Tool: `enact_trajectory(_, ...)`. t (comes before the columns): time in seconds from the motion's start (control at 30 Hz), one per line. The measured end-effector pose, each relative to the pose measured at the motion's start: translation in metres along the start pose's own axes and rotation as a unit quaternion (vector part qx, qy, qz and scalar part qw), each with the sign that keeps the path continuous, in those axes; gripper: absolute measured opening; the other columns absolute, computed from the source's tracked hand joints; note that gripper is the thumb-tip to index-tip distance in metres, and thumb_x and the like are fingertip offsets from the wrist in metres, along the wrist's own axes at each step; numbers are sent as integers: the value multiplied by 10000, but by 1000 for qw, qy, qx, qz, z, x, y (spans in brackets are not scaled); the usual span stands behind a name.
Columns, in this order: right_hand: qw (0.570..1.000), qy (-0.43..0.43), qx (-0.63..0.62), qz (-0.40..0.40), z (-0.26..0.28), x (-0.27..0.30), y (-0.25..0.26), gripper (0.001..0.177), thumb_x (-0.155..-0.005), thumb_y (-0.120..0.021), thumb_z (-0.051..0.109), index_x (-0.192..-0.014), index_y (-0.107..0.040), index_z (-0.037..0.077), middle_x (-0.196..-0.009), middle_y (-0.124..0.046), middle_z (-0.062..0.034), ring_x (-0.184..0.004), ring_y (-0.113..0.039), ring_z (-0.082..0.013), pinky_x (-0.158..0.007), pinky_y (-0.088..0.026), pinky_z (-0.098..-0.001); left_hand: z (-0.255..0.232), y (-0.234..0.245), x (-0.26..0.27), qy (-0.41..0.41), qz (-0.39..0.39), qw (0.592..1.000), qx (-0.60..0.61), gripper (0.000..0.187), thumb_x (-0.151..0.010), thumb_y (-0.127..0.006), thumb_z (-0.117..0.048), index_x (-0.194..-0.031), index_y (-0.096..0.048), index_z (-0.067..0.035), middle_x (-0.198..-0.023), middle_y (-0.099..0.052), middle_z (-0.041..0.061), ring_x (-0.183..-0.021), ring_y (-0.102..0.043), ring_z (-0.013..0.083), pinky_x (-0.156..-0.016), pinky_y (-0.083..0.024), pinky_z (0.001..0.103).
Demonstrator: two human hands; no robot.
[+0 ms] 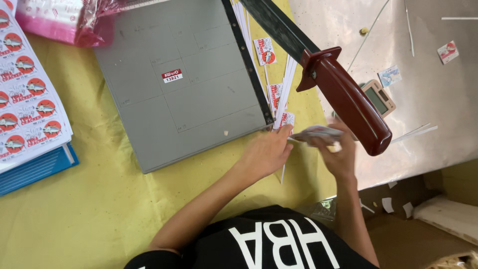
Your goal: The person uses a knife to cut a sheet of printed stickers into smaller pieces on a grey cutting board. They repeatedly slice the paper and gather the cut pieces.
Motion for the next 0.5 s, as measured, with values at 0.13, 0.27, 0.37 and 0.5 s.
enact_trajectory(0.13,997,-42,63,25,-26,12,-25,238,-923,-802,53,-1120,-695,-25,-1017,-761,-68,-885,-710,-165,-766,-561,-284,0,-18,-1,13,44,999,19,607,-938,-599,-207,-1444,-369,36,-1087,-667,290,-872,-675,479,-765,-534,571)
enact_trajectory(0.27,986,-109,-118,-38,-65,11,-1,187,-985,-640,93,-1153,-657,11,-1031,-767,-78,-877,-737,-167,-732,-588,-306,-7,-19,-4,-42,28,998,34,712,-913,-609,-222,-1500,-295,31,-1273,-605,285,-892,-666,468,-736,-535,545)
enact_trajectory(0.37,925,-139,-282,-212,-91,-8,80,256,-1022,-546,87,-1273,-583,54,-1062,-737,-112,-838,-729,-191,-689,-600,-331,-8,-17,-2,-66,44,996,33,620,-956,-598,-245,-1495,-387,-23,-1138,-690,178,-940,-690,391,-769,-549,498)
enact_trajectory(0.5,927,-52,-166,-332,-92,-57,228,358,-1017,-648,-30,-1353,-557,53,-1092,-699,-109,-868,-698,-184,-720,-579,-316,-10,-12,12,-110,36,993,-16,435,-960,-631,-250,-1351,-553,-77,-1159,-685,154,-913,-691,340,-730,-550,460)
Point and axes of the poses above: each hand's wrist, its own x-axis away from the middle knuckle, its own y-axis out of the back of the hand, z = x × y, the point moved 5 cm from there along -x, towards the middle knuckle
